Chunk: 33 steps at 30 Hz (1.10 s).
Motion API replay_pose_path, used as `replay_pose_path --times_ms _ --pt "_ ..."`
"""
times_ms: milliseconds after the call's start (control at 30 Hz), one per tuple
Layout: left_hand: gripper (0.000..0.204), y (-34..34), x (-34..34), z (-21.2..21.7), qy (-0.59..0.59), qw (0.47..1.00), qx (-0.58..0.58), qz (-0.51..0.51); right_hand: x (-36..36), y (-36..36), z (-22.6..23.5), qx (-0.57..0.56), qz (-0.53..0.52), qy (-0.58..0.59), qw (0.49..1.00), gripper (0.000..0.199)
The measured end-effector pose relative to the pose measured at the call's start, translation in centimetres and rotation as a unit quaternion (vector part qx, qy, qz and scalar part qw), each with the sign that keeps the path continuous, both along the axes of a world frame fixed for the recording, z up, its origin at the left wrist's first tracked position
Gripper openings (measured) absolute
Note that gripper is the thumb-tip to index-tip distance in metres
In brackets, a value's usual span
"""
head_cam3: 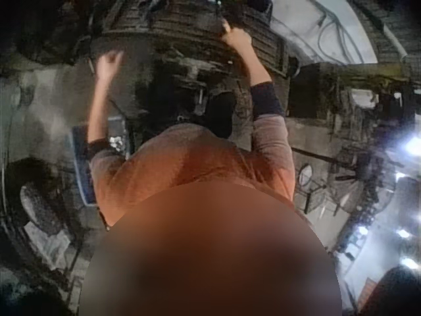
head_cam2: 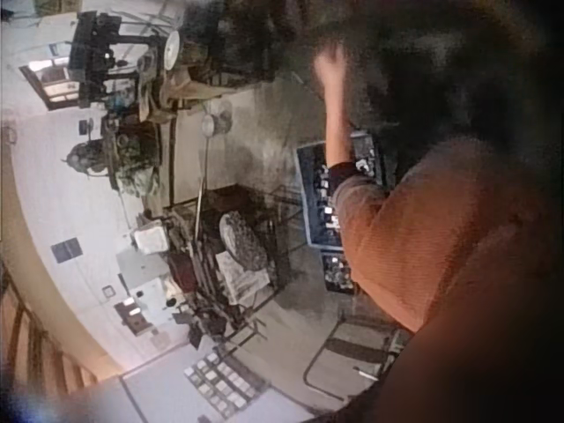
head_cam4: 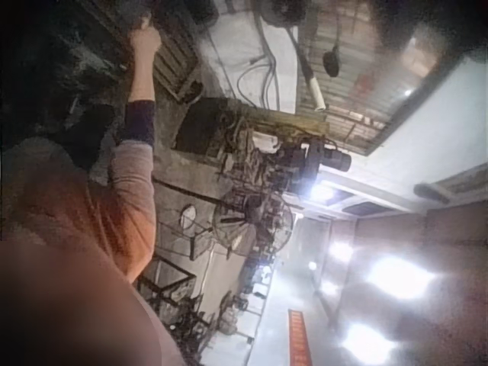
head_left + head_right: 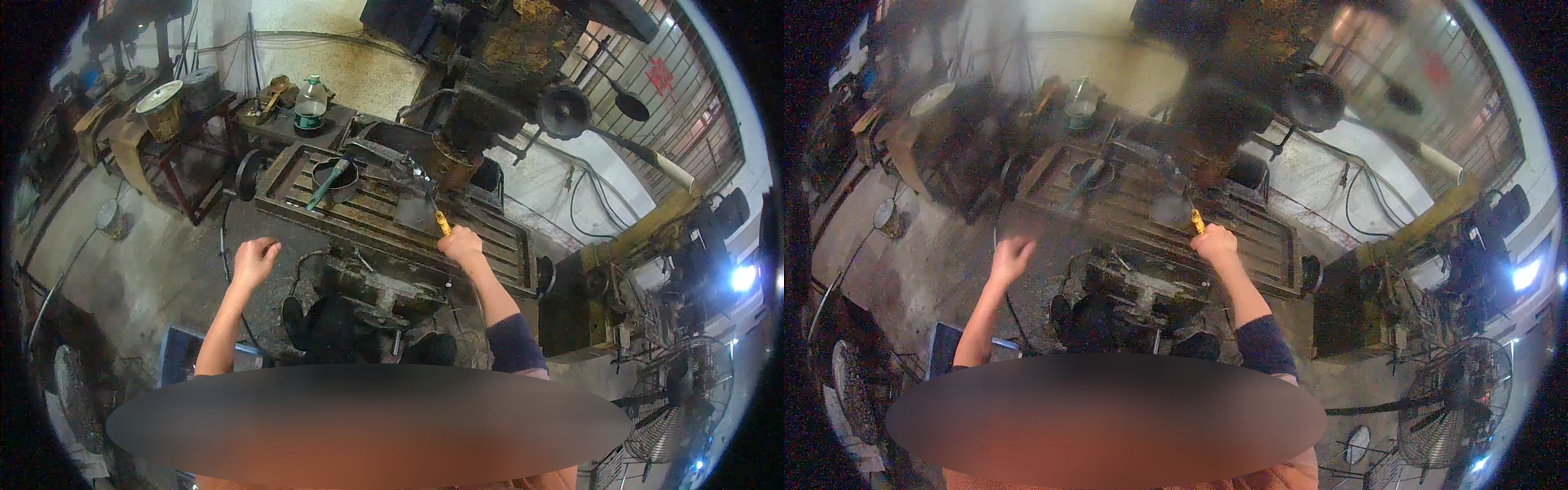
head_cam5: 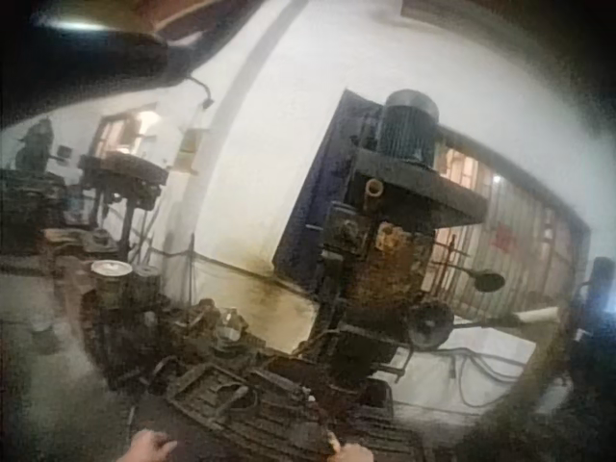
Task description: The person repeatedly picks small metal parts from a blue bin, places them on a drill press table, and drills holes using a hand lever. After drilling, the person removes the parts and returns them to the bin. The cycle continues throughout the clip.
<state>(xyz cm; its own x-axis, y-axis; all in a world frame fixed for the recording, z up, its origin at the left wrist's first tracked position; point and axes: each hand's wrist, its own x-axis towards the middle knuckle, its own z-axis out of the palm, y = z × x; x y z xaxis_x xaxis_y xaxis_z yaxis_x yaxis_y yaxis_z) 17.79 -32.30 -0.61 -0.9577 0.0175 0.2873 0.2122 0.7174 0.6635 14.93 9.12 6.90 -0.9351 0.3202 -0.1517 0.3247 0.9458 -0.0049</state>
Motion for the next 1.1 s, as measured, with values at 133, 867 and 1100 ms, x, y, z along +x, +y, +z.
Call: replay_pose_path --times_ms 133,867,1100 --pt "0.019 -1.9 0.9 -2.8 -0.049 0.997 0.055 -0.008 3.5 3.5 -0.9 -0.041 0.002 0.056 0.998 0.038" --pt "0.019 6.0 8.3 -6.0 -0.333 0.749 0.561 -0.113 18.2 -7.6 -4.9 -0.355 0.342 -0.154 0.857 0.015" --pt "0.030 -10.6 16.8 -6.4 -0.175 0.907 0.350 0.158 17.6 -8.8 -4.5 -0.467 0.292 -0.142 0.822 0.034"
